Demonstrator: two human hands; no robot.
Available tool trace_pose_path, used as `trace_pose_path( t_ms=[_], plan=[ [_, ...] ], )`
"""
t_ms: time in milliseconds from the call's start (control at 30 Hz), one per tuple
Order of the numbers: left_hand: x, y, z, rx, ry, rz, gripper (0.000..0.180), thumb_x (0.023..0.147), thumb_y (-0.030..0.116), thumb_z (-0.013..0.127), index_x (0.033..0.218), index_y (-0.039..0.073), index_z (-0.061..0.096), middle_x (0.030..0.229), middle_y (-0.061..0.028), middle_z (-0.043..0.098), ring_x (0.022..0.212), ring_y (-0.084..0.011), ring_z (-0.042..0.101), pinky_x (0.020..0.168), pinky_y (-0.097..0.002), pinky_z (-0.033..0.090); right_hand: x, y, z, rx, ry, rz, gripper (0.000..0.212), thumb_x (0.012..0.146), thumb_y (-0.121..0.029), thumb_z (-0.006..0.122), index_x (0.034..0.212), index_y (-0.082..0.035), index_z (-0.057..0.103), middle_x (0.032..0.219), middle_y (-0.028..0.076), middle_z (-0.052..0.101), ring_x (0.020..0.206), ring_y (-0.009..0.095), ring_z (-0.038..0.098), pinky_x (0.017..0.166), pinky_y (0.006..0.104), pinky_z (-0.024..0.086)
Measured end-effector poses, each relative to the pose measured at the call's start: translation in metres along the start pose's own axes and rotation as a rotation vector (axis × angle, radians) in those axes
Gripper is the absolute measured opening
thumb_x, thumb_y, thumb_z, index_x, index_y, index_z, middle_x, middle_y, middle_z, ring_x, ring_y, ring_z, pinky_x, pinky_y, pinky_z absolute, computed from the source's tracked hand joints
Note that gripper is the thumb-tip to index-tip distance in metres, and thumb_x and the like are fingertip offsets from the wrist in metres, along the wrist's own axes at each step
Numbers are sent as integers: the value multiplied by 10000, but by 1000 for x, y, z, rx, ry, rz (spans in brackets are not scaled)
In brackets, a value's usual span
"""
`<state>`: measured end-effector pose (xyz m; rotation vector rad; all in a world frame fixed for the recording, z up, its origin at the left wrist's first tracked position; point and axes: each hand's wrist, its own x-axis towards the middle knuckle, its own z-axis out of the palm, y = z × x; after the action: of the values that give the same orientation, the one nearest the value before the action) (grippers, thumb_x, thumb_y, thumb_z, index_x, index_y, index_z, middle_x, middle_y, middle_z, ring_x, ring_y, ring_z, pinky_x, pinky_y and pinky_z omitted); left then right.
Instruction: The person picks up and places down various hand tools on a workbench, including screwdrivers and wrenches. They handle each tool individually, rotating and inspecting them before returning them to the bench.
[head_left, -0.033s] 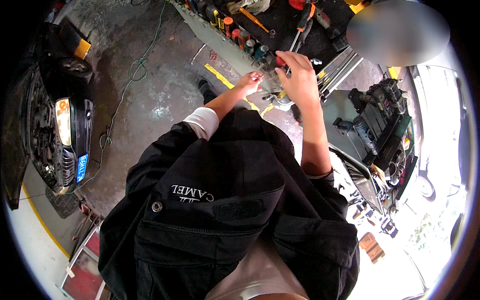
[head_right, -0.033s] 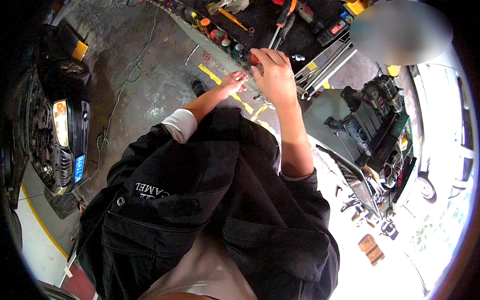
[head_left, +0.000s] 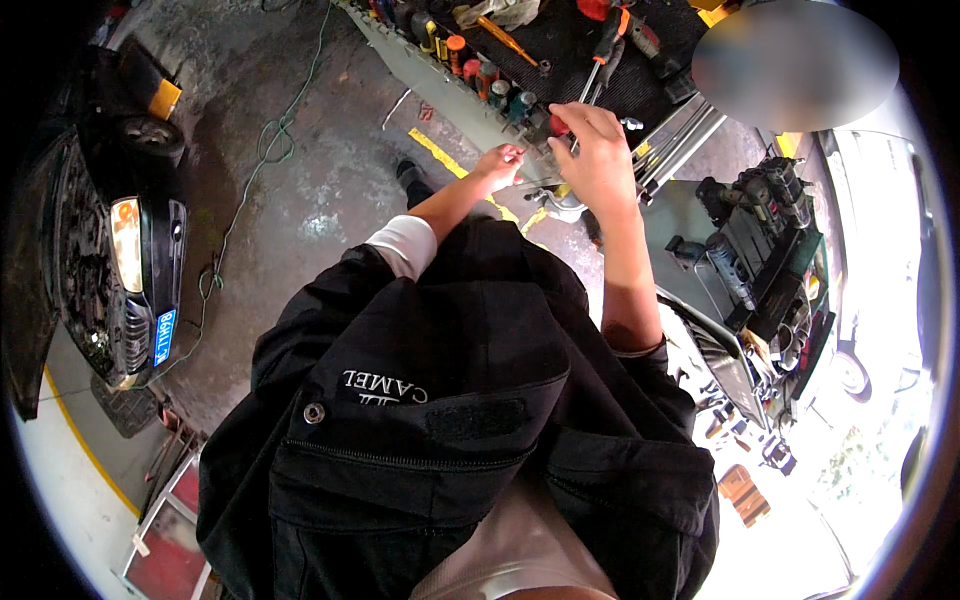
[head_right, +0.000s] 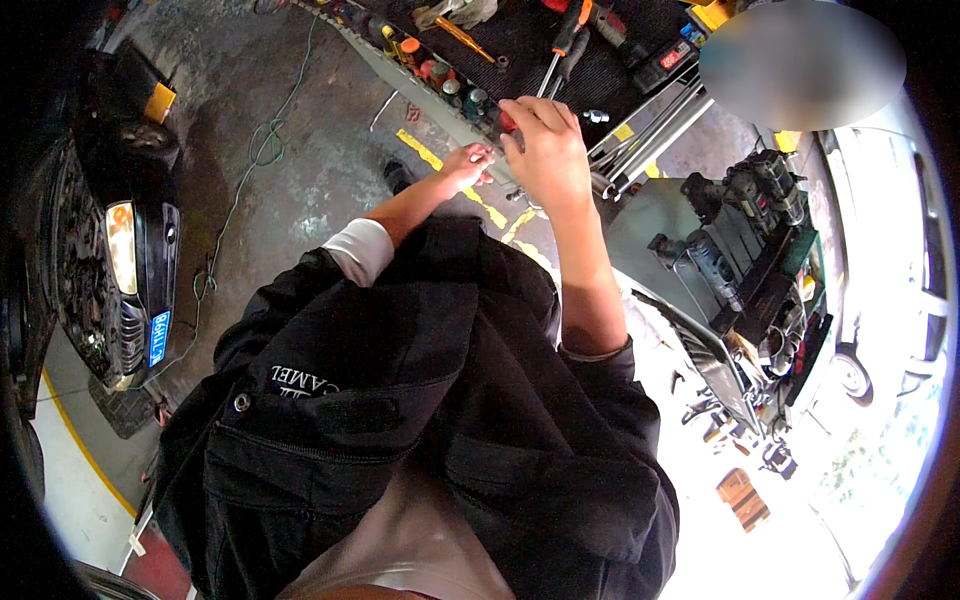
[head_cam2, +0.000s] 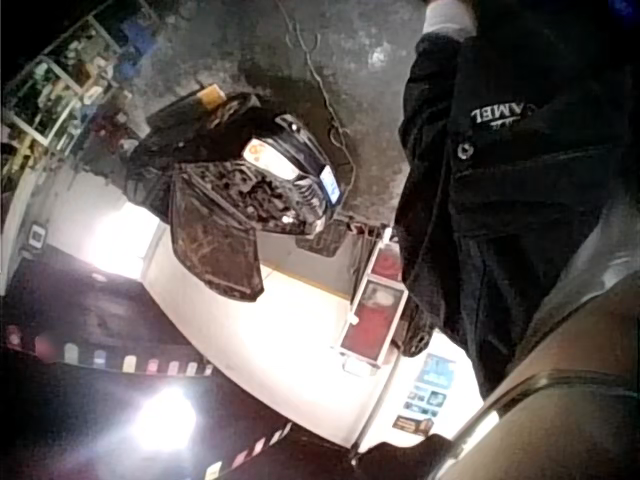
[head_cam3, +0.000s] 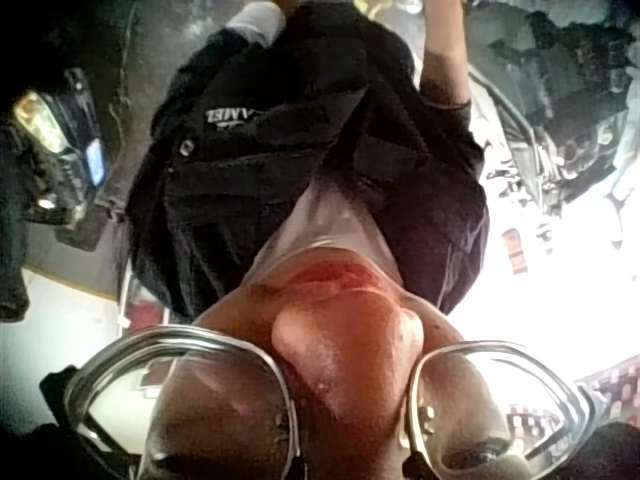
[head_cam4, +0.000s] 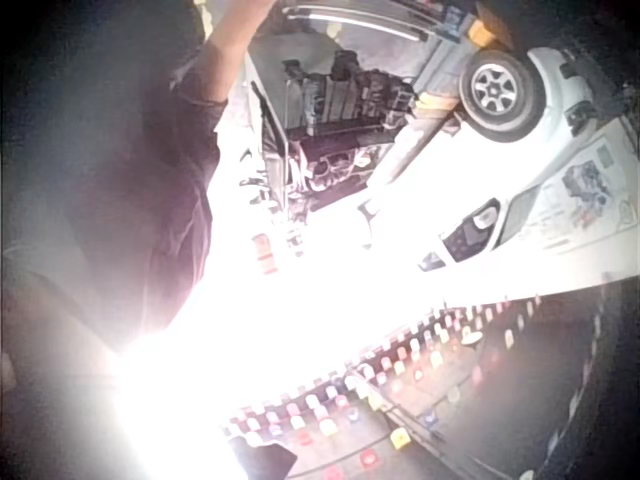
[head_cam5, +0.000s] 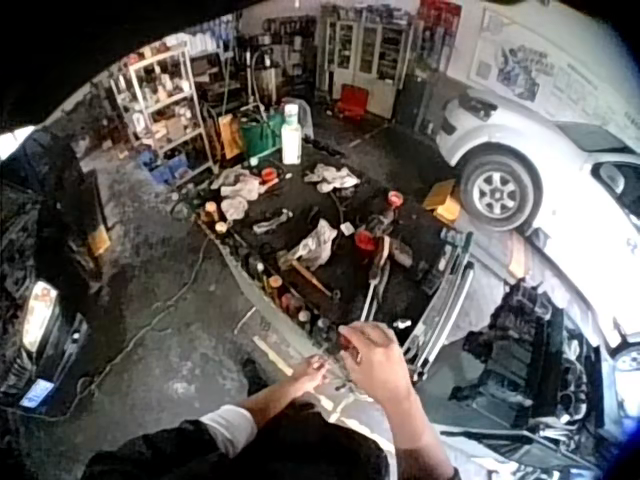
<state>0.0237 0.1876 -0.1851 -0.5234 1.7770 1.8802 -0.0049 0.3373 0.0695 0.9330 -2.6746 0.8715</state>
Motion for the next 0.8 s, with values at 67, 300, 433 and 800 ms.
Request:
trace_pose_path(
  t_ms=[67,300,433,800],
  plan=[
    [-3,5,-2,-2,-14,-19,322,1051,246,571,1314,62,538,1195,-72,670,825,-185,721,654,-283,547,-1,2,4,-26,-15,-18,423,727,-54,786,1145,-79,724,1134,91,657,1082,302,617,979,408,503],
    [-30,21,-15,-63,-24,34,341,945,132,631,1269,38,587,1123,-104,669,784,-195,710,659,-317,585,0,0,6,-26,40,-14,345,753,-115,782,1091,-63,735,1130,89,609,1051,296,609,965,407,488],
    [-71,60,-33,200,-155,238,293,1005,133,611,1261,-11,609,1104,-87,702,896,-144,696,786,-278,562,-3,5,-9,92,190,145,270,827,-154,770,1070,-43,730,1032,130,678,947,326,669,867,408,541],
    [-154,228,-38,57,-168,576,216,1022,134,615,1158,-20,683,965,-68,724,855,-100,668,756,-255,546,-14,19,-2,144,273,340,100,839,-83,729,926,-37,714,806,122,686,735,285,688,688,382,557]
  ],
)
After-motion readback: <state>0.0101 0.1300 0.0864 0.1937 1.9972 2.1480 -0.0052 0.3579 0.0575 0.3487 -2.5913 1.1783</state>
